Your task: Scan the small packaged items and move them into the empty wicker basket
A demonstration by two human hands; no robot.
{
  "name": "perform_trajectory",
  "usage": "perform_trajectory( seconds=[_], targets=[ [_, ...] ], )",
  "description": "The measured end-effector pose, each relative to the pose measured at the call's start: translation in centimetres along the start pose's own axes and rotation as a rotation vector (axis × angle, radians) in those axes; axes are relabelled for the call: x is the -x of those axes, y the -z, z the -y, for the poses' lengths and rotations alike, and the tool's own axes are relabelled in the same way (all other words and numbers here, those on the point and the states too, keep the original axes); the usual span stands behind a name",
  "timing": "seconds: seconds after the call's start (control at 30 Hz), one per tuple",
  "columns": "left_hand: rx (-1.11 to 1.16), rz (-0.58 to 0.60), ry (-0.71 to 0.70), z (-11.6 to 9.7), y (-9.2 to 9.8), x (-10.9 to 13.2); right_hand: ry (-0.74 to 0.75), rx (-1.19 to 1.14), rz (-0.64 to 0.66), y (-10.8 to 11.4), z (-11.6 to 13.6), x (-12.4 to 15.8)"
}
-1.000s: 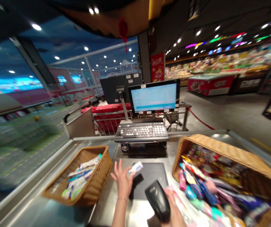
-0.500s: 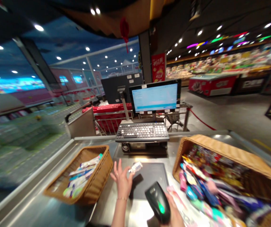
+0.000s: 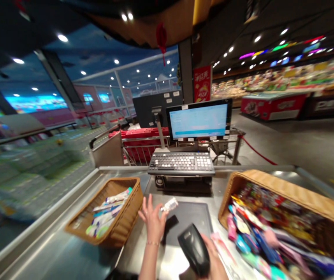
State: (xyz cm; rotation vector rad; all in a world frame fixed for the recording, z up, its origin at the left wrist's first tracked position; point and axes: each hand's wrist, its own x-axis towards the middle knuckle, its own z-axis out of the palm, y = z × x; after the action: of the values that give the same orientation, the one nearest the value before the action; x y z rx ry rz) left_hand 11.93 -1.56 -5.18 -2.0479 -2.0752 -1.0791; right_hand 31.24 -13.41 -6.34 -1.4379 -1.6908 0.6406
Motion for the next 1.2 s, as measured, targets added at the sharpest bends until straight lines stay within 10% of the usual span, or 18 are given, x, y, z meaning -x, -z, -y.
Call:
perform_trajectory(
  seconds=[1.2],
  targets=[
    [-0.116, -0.112, 0.047, 2.5, 3.8, -1.0, 0.104, 0.048, 0.077, -2.0, 2.0, -1.1]
  ],
)
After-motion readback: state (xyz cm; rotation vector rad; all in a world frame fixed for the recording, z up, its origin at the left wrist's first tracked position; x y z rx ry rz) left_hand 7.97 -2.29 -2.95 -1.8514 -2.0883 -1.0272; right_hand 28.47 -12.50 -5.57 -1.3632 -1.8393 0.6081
